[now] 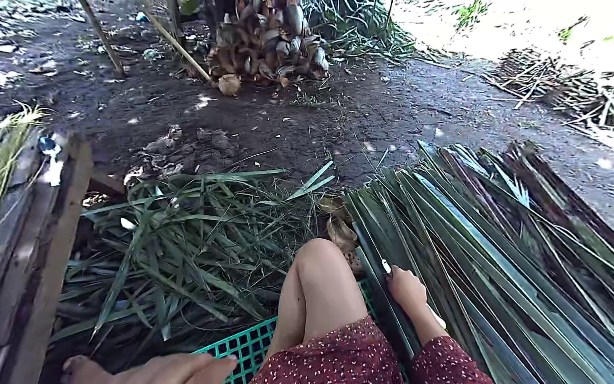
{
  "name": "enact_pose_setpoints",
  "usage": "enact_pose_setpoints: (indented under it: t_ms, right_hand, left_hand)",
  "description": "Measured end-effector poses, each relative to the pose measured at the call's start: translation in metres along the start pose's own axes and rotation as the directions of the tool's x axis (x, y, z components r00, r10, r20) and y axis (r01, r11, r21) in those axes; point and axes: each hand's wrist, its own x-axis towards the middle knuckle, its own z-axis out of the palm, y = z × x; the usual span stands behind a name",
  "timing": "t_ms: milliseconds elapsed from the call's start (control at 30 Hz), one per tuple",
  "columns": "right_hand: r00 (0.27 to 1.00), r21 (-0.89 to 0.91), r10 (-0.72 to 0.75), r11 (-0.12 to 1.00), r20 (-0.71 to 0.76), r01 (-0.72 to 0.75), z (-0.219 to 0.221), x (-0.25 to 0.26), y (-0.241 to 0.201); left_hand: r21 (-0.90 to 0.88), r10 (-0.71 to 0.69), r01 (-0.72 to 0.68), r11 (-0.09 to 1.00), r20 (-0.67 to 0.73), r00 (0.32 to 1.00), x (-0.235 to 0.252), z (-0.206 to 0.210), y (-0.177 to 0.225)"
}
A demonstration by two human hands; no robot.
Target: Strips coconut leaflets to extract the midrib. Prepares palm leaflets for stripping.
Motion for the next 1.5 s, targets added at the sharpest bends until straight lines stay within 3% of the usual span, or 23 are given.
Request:
enact_pose_setpoints:
  t_ms: [100, 167, 233, 267, 333, 367, 500, 567, 633, 733, 833, 867, 967, 1100, 1200, 1500]
  right_hand:
    - [0.999, 0.001, -0.042, 0.999, -0.018, 0.042, -0.009, -0.006, -0.003]
    - [0.989, 0.041, -0.134, 0.990, -0.060, 0.137, -0.030, -0.018, -0.009]
    - [0.943, 0.060, -0.302, 0.948, -0.136, 0.313, -0.058, -0.041, -0.019]
    - [0.884, 0.050, -0.427, 0.895, -0.190, 0.443, -0.072, -0.053, -0.023]
    - [0.677, -0.033, -0.672, 0.717, -0.302, 0.697, -0.095, -0.076, -0.034]
    - [0.545, -0.098, -0.764, 0.607, -0.346, 0.788, -0.106, -0.088, -0.041]
    - [0.067, -0.334, -0.911, 0.217, -0.407, 0.917, -0.148, -0.122, -0.067]
    - [-0.065, -0.408, -0.928, 0.097, -0.367, 0.908, -0.173, -0.138, -0.079]
    - [-0.141, -0.478, -0.922, 0.053, -0.361, 0.877, -0.191, -0.145, -0.090]
    - [-0.145, -0.539, -0.849, 0.183, -0.508, 0.822, -0.198, -0.146, -0.113]
    - [-0.043, -0.458, -0.795, 0.303, -0.605, 0.836, -0.189, -0.164, -0.138]
    - [-0.046, -0.438, -0.781, 0.300, -0.623, 0.847, -0.184, -0.168, -0.144]
    - [-0.152, -0.430, -0.779, 0.163, -0.609, 0.888, -0.168, -0.181, -0.158]
    - [-0.278, -0.416, -0.850, -0.077, -0.447, 0.906, -0.147, -0.203, -0.177]
    - [-0.352, -0.424, -0.867, -0.188, -0.352, 0.886, -0.137, -0.218, -0.190]
    - [-0.352, -0.437, -0.901, -0.219, -0.251, 0.873, -0.133, -0.227, -0.201]
  left_hand:
    - [0.075, 0.056, -0.045, 0.996, -0.153, 0.987, 0.014, -0.004, 0.004]
    - [0.178, 0.045, 0.007, 0.984, -0.283, 0.958, 0.023, -0.001, 0.000]
    - [0.311, 0.061, 0.086, 0.947, -0.434, 0.899, 0.035, 0.008, -0.012]
    - [0.374, 0.103, 0.118, 0.920, -0.520, 0.848, 0.043, 0.014, -0.023]
    - [0.436, 0.167, 0.174, 0.883, -0.637, 0.753, 0.055, 0.020, -0.041]
    - [0.435, 0.156, 0.204, 0.877, -0.659, 0.736, 0.059, 0.019, -0.046]
    - [0.377, -0.012, 0.326, 0.867, -0.638, 0.770, 0.058, 0.018, -0.055]
    - [0.308, -0.101, 0.364, 0.879, -0.625, 0.774, 0.053, 0.019, -0.055]
    - [0.236, -0.155, 0.371, 0.898, -0.619, 0.769, 0.047, 0.019, -0.054]
    - [0.092, -0.215, 0.344, 0.934, -0.624, 0.751, 0.039, 0.014, -0.049]
    - [-0.080, -0.336, 0.356, 0.931, -0.568, 0.751, 0.030, 0.006, -0.038]
    - [-0.119, -0.363, 0.358, 0.926, -0.544, 0.757, 0.027, 0.005, -0.036]
    - [-0.137, -0.346, 0.329, 0.934, -0.565, 0.749, 0.021, 0.009, -0.033]
    - [-0.034, -0.261, 0.327, 0.944, -0.683, 0.683, 0.021, 0.019, -0.029]
    - [0.076, -0.169, 0.335, 0.939, -0.748, 0.642, 0.022, 0.024, -0.027]
    - [0.286, 0.045, 0.341, 0.895, -0.821, 0.570, 0.019, 0.027, -0.033]
